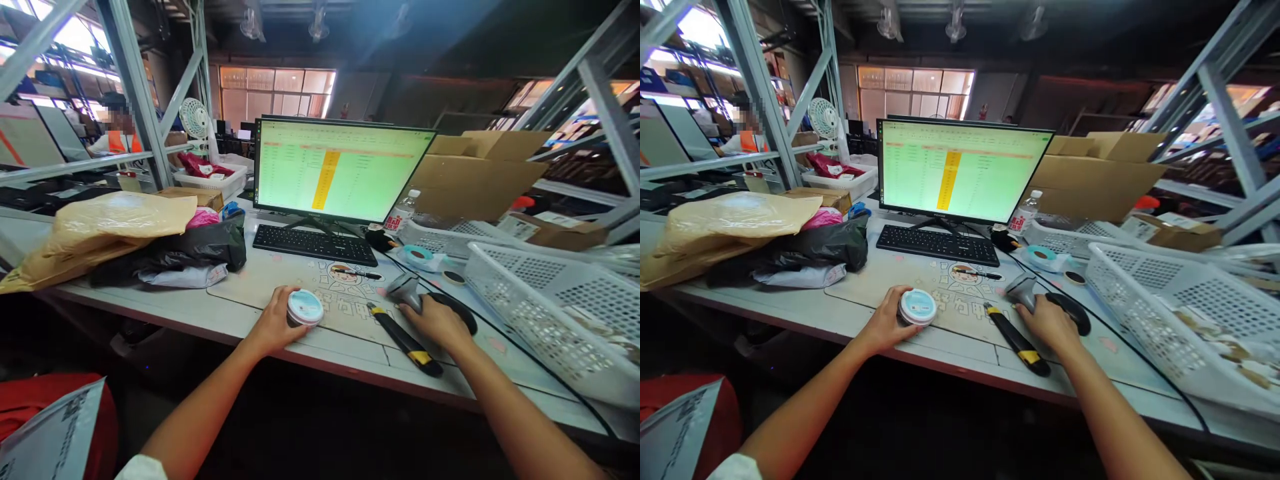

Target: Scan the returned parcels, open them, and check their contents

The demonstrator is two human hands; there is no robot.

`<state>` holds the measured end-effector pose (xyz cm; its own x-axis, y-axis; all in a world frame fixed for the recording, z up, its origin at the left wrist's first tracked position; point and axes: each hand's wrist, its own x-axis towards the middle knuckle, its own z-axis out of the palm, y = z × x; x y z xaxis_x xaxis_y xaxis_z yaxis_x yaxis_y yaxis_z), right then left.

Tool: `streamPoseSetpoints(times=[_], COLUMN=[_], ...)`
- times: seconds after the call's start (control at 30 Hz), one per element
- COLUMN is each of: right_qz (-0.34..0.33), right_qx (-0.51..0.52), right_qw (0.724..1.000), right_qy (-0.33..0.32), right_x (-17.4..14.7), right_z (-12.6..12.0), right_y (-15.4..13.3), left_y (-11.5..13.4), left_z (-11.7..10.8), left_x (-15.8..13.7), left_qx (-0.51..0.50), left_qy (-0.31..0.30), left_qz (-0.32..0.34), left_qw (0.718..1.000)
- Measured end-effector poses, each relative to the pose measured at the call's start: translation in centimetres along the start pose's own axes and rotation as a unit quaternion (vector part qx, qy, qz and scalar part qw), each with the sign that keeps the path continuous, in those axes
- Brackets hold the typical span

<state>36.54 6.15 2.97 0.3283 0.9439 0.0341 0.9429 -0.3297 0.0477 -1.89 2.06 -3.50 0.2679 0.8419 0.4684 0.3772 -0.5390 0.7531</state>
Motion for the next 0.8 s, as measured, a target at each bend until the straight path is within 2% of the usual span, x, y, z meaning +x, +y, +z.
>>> streamPoseSetpoints(times=[0.07, 0.13, 0.17, 0.2, 0.23, 0.27, 0.3, 0.33, 0.4, 0.5, 0.57, 0.63, 0.7, 0.73, 0.77, 0.8], right_qz=[-0.007, -0.059, -0.107, -0.169, -0.236, -0.292, -0.322, -0.331, -0.307, -0.282, -0.285, -0.287, -0.288, -0.286, -0.287, -0.295], right_qx=[0.017, 0.107, 0.183, 0.273, 0.365, 0.442, 0.508, 0.565, 0.655, 0.734, 0.763, 0.789, 0.81, 0.817, 0.817, 0.803], right_qw=[0.998, 0.985, 0.971, 0.944, 0.901, 0.845, 0.789, 0.738, 0.66, 0.561, 0.506, 0.471, 0.456, 0.46, 0.477, 0.51], right_qy=[0.067, 0.122, 0.113, 0.069, -0.002, -0.072, -0.125, -0.165, -0.204, -0.258, -0.283, -0.271, -0.228, -0.196, -0.152, -0.091], right_x=[-1.2, -2.8, -3.6, -4.4, -5.1, -5.6, -6.0, -6.1, -6.0, -5.2, -4.5, -3.7, -2.9, -2.5, -2.0, -1.6], right_z=[0.1, -0.5, -1.0, -1.5, -2.0, -2.4, -2.8, -3.1, -3.9, -5.3, -6.2, -6.9, -6.7, -6.3, -5.7, -5.0], right_y=[-0.8, -3.3, -5.2, -7.3, -9.5, -11.7, -13.8, -15.7, -18.7, -21.4, -22.4, -23.3, -24.4, -25.1, -25.7, -26.3], left_y=[-0.1, -0.1, 0.0, 0.1, 0.3, 0.5, 0.7, 0.9, 1.3, 2.1, 2.7, 3.0, 2.9, 2.6, 2.2, 1.7], left_z=[0.1, 0.1, 0.2, 0.1, 0.0, -0.2, -0.5, -0.9, -2.1, -4.4, -5.7, -6.1, -5.3, -4.4, -3.4, -2.2], left_x=[-0.1, 0.0, 0.2, 0.5, 1.1, 1.8, 2.7, 3.7, 6.1, 9.9, 12.1, 13.9, 15.1, 15.4, 15.6, 15.7], left_qx=[-0.012, -0.014, -0.012, -0.008, -0.004, 0.002, 0.008, 0.016, 0.033, 0.076, 0.111, 0.13, 0.104, 0.064, 0.001, -0.081], left_qy=[0.036, 0.068, 0.078, 0.08, 0.076, 0.069, 0.066, 0.068, 0.085, 0.095, 0.08, 0.055, 0.04, 0.051, 0.078, 0.114], left_qz=[0.012, 0.036, 0.056, 0.083, 0.117, 0.154, 0.195, 0.236, 0.309, 0.369, 0.385, 0.394, 0.39, 0.373, 0.341, 0.294], left_qw=[0.999, 0.997, 0.995, 0.993, 0.99, 0.986, 0.979, 0.969, 0.947, 0.921, 0.913, 0.908, 0.914, 0.924, 0.937, 0.946])
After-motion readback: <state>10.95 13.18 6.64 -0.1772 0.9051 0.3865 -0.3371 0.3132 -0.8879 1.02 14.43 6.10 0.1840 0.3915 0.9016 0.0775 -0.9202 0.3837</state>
